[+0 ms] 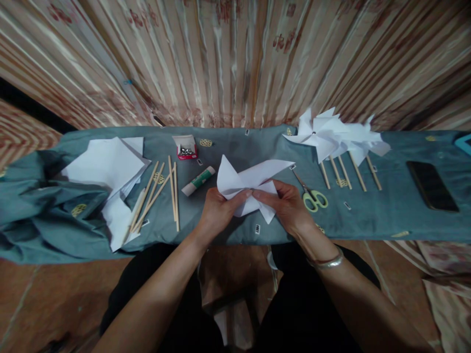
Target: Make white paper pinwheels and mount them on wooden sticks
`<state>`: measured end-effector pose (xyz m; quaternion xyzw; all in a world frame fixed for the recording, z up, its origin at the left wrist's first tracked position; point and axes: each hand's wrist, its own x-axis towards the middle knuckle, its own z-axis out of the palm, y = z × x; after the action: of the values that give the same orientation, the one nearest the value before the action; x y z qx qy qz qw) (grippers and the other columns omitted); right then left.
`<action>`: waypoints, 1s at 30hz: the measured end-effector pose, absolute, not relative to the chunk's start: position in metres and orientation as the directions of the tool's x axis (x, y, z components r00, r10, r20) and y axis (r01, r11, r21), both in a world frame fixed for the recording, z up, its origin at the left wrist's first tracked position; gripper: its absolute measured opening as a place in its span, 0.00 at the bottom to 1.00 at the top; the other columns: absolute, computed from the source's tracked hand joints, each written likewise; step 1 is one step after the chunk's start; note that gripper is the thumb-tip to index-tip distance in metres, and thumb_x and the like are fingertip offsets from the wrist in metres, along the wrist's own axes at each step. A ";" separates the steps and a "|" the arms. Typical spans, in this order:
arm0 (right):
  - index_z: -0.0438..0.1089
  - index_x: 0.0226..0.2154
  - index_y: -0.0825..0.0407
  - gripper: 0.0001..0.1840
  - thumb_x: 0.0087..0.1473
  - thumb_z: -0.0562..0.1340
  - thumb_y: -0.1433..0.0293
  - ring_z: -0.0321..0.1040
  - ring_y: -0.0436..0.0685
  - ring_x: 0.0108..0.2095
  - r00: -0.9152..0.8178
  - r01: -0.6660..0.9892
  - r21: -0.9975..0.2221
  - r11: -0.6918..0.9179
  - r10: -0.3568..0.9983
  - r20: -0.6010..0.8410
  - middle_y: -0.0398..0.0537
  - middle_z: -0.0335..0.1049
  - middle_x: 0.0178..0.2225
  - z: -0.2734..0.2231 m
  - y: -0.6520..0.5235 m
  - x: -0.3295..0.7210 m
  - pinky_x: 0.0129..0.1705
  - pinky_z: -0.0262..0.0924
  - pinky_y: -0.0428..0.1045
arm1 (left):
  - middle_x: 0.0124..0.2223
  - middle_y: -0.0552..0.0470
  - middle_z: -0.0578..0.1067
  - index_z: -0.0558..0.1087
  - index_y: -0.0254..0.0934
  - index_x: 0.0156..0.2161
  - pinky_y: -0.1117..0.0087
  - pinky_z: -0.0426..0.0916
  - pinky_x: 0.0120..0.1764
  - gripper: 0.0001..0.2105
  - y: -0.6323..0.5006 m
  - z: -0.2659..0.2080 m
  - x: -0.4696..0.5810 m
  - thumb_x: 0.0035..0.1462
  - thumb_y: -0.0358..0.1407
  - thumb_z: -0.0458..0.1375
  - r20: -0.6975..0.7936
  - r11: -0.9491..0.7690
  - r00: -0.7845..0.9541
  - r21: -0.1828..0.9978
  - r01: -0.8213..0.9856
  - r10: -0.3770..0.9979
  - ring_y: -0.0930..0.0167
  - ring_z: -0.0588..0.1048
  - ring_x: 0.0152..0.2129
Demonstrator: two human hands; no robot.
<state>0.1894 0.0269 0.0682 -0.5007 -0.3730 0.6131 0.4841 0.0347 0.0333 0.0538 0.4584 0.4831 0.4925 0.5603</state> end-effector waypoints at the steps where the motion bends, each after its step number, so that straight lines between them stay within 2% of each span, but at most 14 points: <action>1: 0.76 0.23 0.50 0.14 0.35 0.76 0.62 0.63 0.49 0.22 -0.027 -0.215 -0.944 -0.251 0.968 -0.251 0.39 0.72 0.22 0.068 0.027 0.189 0.26 0.57 0.48 | 0.35 0.48 0.82 0.81 0.35 0.34 0.67 0.73 0.36 0.11 0.033 0.053 0.035 0.45 0.39 0.69 -0.093 0.097 0.041 0.990 -0.106 0.995 0.64 0.78 0.33; 6: 0.76 0.24 0.49 0.14 0.35 0.75 0.61 0.63 0.50 0.22 -0.025 -0.220 -0.945 -0.241 0.970 -0.241 0.39 0.73 0.23 0.068 0.027 0.190 0.27 0.57 0.48 | 0.33 0.47 0.82 0.80 0.35 0.32 0.68 0.72 0.33 0.12 0.034 0.048 0.036 0.45 0.41 0.69 -0.100 0.102 0.024 0.990 -0.102 0.995 0.65 0.77 0.30; 11: 0.75 0.22 0.50 0.14 0.35 0.76 0.61 0.61 0.48 0.21 -0.016 -0.215 -0.950 -0.225 0.974 -0.227 0.39 0.70 0.21 0.068 0.027 0.191 0.26 0.55 0.47 | 0.30 0.48 0.80 0.80 0.34 0.30 0.68 0.71 0.31 0.13 0.034 0.046 0.038 0.45 0.43 0.69 -0.104 0.105 0.016 0.991 -0.080 0.994 0.66 0.76 0.28; 22: 0.76 0.22 0.51 0.15 0.32 0.76 0.62 0.62 0.47 0.22 -0.012 -0.248 -0.943 -0.221 0.974 -0.225 0.39 0.72 0.22 0.067 0.030 0.190 0.25 0.56 0.45 | 0.29 0.49 0.80 0.79 0.32 0.29 0.69 0.72 0.31 0.10 0.035 0.054 0.038 0.46 0.40 0.67 -0.057 0.058 0.011 0.998 -0.018 0.998 0.68 0.76 0.26; 30: 0.75 0.22 0.52 0.16 0.30 0.77 0.62 0.62 0.47 0.21 -0.016 -0.268 -0.932 -0.246 0.968 -0.251 0.38 0.71 0.21 0.069 0.031 0.190 0.25 0.56 0.45 | 0.28 0.49 0.80 0.79 0.35 0.28 0.68 0.71 0.30 0.09 0.034 0.054 0.038 0.46 0.40 0.67 -0.007 0.007 -0.007 1.000 0.012 1.000 0.66 0.76 0.26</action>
<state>0.1899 0.0307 0.0692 -0.4915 -0.3563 0.6175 0.5002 0.0380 0.0344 0.0536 0.4996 0.5065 0.4969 0.4969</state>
